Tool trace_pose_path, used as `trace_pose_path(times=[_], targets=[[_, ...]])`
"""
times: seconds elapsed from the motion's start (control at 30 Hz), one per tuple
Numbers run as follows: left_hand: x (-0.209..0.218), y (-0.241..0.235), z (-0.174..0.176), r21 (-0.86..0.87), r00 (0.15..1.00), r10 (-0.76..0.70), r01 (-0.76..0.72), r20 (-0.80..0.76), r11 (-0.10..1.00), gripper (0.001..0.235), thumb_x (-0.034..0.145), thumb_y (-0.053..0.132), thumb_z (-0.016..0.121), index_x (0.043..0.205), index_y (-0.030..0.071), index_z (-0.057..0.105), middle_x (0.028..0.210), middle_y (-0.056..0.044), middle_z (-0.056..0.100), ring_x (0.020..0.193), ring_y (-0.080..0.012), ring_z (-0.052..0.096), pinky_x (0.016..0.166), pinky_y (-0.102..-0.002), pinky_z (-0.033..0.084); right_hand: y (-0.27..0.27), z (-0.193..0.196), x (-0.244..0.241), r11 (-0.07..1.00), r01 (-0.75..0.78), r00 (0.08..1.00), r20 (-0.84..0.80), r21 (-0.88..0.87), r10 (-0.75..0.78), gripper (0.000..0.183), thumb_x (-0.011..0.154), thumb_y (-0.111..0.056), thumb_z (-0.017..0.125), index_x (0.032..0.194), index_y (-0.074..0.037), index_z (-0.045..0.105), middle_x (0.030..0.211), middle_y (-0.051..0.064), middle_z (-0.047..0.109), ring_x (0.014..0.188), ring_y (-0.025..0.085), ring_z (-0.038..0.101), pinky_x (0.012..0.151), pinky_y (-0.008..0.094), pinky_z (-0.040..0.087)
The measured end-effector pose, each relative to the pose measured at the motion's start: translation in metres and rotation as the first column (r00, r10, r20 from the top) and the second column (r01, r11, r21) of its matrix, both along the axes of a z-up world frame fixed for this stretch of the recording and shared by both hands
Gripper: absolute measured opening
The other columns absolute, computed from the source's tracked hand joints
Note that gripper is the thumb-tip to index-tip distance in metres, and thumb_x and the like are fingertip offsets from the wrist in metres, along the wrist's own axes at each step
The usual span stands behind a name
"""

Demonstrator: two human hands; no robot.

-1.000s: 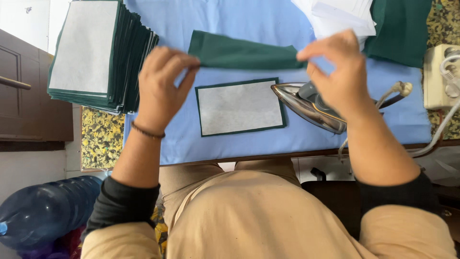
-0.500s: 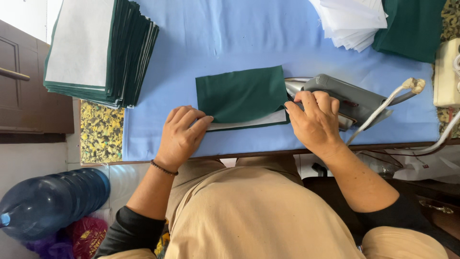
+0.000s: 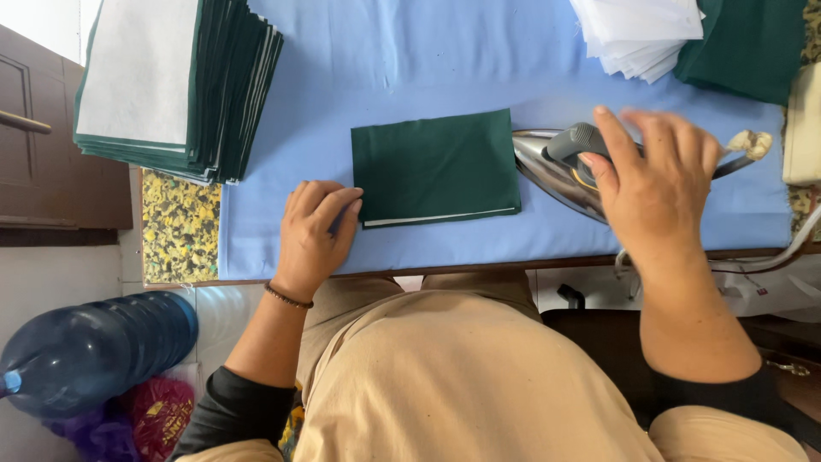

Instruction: The person irons a stack of green fabric pieces, each with a white paper insert, on a blue-covered ironing board. They use a steam iron to press the fabric, then fold it and place it on a growing pile of finished items.

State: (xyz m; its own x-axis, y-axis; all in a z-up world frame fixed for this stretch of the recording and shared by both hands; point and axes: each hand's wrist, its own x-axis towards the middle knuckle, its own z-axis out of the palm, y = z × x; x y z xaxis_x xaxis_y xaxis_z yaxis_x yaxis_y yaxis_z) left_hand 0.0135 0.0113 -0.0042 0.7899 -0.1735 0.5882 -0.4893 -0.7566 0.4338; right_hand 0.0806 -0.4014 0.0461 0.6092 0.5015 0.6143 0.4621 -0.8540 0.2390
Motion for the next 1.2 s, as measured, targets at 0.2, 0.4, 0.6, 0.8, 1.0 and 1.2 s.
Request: trace_pose_path(times=[0.2, 0.4, 0.6, 0.8, 1.0, 1.2], targets=[[-0.005, 0.005, 0.006, -0.08, 0.987, -0.07, 0.059, -0.142, 0.995, 0.011, 0.1, 0.005, 0.069, 0.111, 0.006, 0.07, 0.104, -0.009, 0.062, 0.088, -0.0276, 0.058, 0.083, -0.041, 0.05, -0.022, -0.01, 0.013, 0.992, 0.121, 0.986, -0.117, 0.03, -0.116, 0.044, 0.105, -0.022, 0.092, 0.145, -0.015, 0.075, 0.108, 0.011, 0.064, 0.095, 0.029, 0.052, 0.082, 0.039, 0.045], [-0.003, 0.005, 0.006, -0.042, 0.986, -0.124, 0.119, -0.114, 0.992, 0.005, 0.095, 0.006, 0.077, 0.1, 0.007, 0.075, 0.101, -0.007, 0.066, 0.086, -0.0231, 0.061, 0.079, -0.037, 0.05, 0.019, -0.031, 0.005, 0.953, -0.169, 0.976, -0.093, 0.251, 0.198, 0.013, 0.104, -0.016, 0.085, 0.093, -0.015, 0.079, 0.1, 0.005, 0.062, 0.096, 0.032, 0.053, 0.085, 0.042, 0.04], [-0.003, 0.006, -0.004, 0.084, 0.996, -0.079, 0.082, -0.035, 0.993, 0.002, 0.094, 0.013, 0.078, 0.092, 0.012, 0.077, 0.095, 0.0, 0.068, 0.085, -0.0195, 0.063, 0.074, -0.032, 0.049, 0.036, -0.064, -0.001, 0.883, -0.304, 0.846, -0.324, 0.359, 0.423, 0.008, 0.099, -0.021, 0.074, 0.092, -0.017, 0.074, 0.092, -0.001, 0.064, 0.093, 0.026, 0.059, 0.081, 0.038, 0.043], [0.0, 0.004, -0.008, 0.213, 0.996, -0.079, 0.068, 0.045, 0.975, 0.01, 0.099, 0.013, 0.071, 0.09, 0.01, 0.072, 0.092, -0.002, 0.065, 0.081, -0.0207, 0.059, 0.068, -0.031, 0.045, 0.039, -0.062, -0.001, 0.916, -0.305, 0.868, -0.319, 0.26, 0.38, 0.009, 0.1, -0.021, 0.071, 0.092, -0.019, 0.071, 0.093, -0.004, 0.063, 0.096, 0.023, 0.057, 0.081, 0.036, 0.04], [-0.005, 0.0, -0.005, 0.205, 0.994, -0.095, 0.081, 0.056, 0.975, 0.011, 0.101, 0.013, 0.067, 0.091, 0.01, 0.07, 0.091, -0.003, 0.063, 0.079, -0.0227, 0.059, 0.067, -0.032, 0.043, 0.029, -0.062, -0.001, 0.944, -0.283, 0.887, -0.33, 0.169, 0.324, 0.009, 0.102, -0.022, 0.068, 0.093, -0.02, 0.068, 0.094, -0.006, 0.061, 0.1, 0.022, 0.055, 0.082, 0.036, 0.038], [-0.007, -0.005, 0.009, 0.131, 0.994, -0.107, 0.107, -0.011, 0.986, 0.01, 0.1, 0.015, 0.07, 0.093, 0.008, 0.072, 0.094, -0.004, 0.066, 0.081, -0.0238, 0.06, 0.068, -0.032, 0.044, 0.03, -0.012, 0.005, 0.958, -0.27, 0.905, -0.313, 0.097, 0.287, 0.006, 0.101, -0.022, 0.069, 0.095, -0.019, 0.069, 0.095, -0.003, 0.061, 0.097, 0.025, 0.056, 0.077, 0.039, 0.04]])
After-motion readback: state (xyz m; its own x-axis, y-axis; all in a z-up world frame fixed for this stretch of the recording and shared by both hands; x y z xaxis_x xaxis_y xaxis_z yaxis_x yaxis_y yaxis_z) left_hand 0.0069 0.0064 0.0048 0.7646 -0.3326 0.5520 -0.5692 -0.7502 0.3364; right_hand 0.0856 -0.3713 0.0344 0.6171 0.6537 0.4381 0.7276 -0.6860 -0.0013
